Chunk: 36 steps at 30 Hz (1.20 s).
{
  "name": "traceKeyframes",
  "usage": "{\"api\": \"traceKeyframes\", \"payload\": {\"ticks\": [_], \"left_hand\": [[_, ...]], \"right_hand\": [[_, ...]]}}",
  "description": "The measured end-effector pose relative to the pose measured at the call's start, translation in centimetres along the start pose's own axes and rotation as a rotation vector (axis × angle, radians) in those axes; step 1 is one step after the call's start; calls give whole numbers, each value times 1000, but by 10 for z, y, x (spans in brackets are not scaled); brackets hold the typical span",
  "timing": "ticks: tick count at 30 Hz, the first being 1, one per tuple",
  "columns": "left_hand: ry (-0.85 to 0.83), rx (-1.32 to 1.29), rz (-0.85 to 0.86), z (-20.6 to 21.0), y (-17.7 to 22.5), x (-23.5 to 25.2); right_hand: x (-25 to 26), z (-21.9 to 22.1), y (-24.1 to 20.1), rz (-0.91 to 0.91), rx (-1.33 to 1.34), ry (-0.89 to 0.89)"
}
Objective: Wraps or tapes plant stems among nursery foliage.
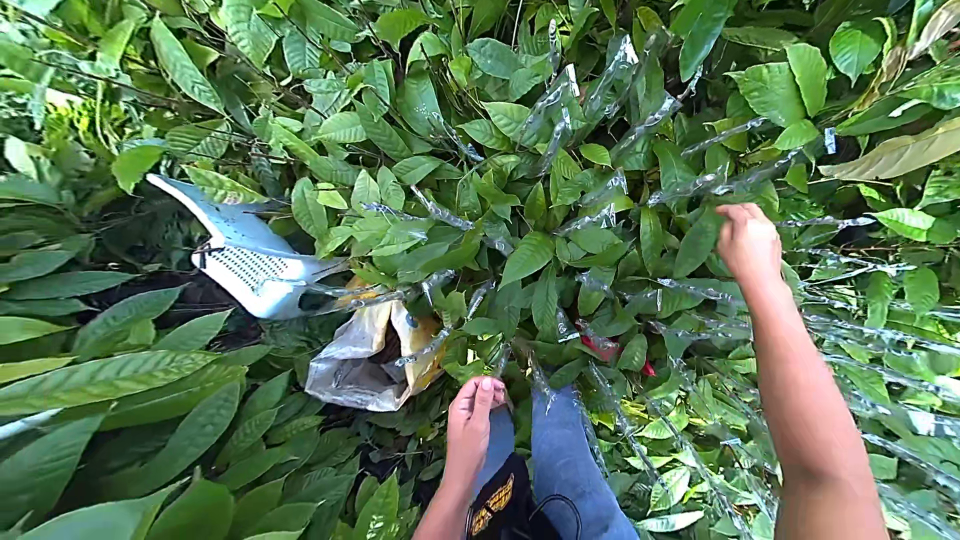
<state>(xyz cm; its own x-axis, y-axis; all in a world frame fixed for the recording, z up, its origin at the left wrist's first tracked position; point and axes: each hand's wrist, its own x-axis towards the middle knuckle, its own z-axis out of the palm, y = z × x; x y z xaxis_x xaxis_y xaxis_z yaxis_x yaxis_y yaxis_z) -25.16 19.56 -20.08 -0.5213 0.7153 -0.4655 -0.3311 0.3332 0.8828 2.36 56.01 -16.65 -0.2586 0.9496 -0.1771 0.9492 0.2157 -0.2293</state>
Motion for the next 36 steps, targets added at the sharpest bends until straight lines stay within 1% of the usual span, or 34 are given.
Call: {"api": "traceKeyframes", "payload": {"ticks": [2, 3, 4, 5, 6, 7, 8, 9, 12, 14, 16, 18, 21, 24, 25, 28, 30, 31, 33, 34, 35, 36], "left_hand": [[9, 7, -8, -20, -6, -9], [15, 5, -9, -30, -8, -14], [20, 5, -7, -39, -9, -20], [26, 7, -4, -47, -9, -25], [28, 10, -1, -53, -9, -30], [13, 24, 1, -56, -9, -34], [-27, 49, 2, -56, -8, -37], [-93, 90, 0, -52, -7, -41], [-435, 200, 20, -24, -6, -44], [-684, 266, -4, 6, -6, -37], [-883, 365, -44, 37, -8, -27], [-986, 486, -31, 67, -15, -18], [-1001, 673, 60, 112, -41, -7], [-924, 783, 86, 145, -72, -4], [-891, 813, 85, 152, -77, -4], [-847, 943, 162, 160, -77, -3], [-830, 982, 245, 161, -70, -3], [-814, 951, 275, 160, -69, -4], [-748, 828, 307, 158, -71, -5], [-736, 785, 260, 157, -71, -6], [-734, 760, 205, 156, -70, -7], [-736, 748, 164, 156, -66, -9]], "right_hand": [[-64, -12, -16, -64, 63, 71], [-96, -9, -22, -76, 118, 16], [-126, -2, -27, -47, 176, -162], [-148, 9, -34, 0, 192, -438], [-161, 27, -43, 30, 139, -702], [-168, 52, -53, 46, 41, -891], [-171, 81, -60, 63, -53, -989], [-172, 113, -63, 83, -119, -1026], [-163, 197, -49, 137, -193, -1047], [-157, 226, -34, 164, -210, -1066], [-158, 223, -30, 176, -206, -1065], [-169, 195, -36, 184, -185, -995], [-187, 140, -47, 121, -157, -851], [-210, 99, -46, 94, -56, -723], [-219, 90, -41, 76, 6, -655], [-251, 84, -26, -13, 243, -401], [-267, 97, -16, -72, 407, -210], [-273, 105, -12, -56, 521, -139], [-273, 119, -6, 55, 756, -104], [-267, 125, -3, 96, 835, -140], [-258, 130, -2, 99, 866, -211], [-246, 134, -2, 71, 854, -318]]}}
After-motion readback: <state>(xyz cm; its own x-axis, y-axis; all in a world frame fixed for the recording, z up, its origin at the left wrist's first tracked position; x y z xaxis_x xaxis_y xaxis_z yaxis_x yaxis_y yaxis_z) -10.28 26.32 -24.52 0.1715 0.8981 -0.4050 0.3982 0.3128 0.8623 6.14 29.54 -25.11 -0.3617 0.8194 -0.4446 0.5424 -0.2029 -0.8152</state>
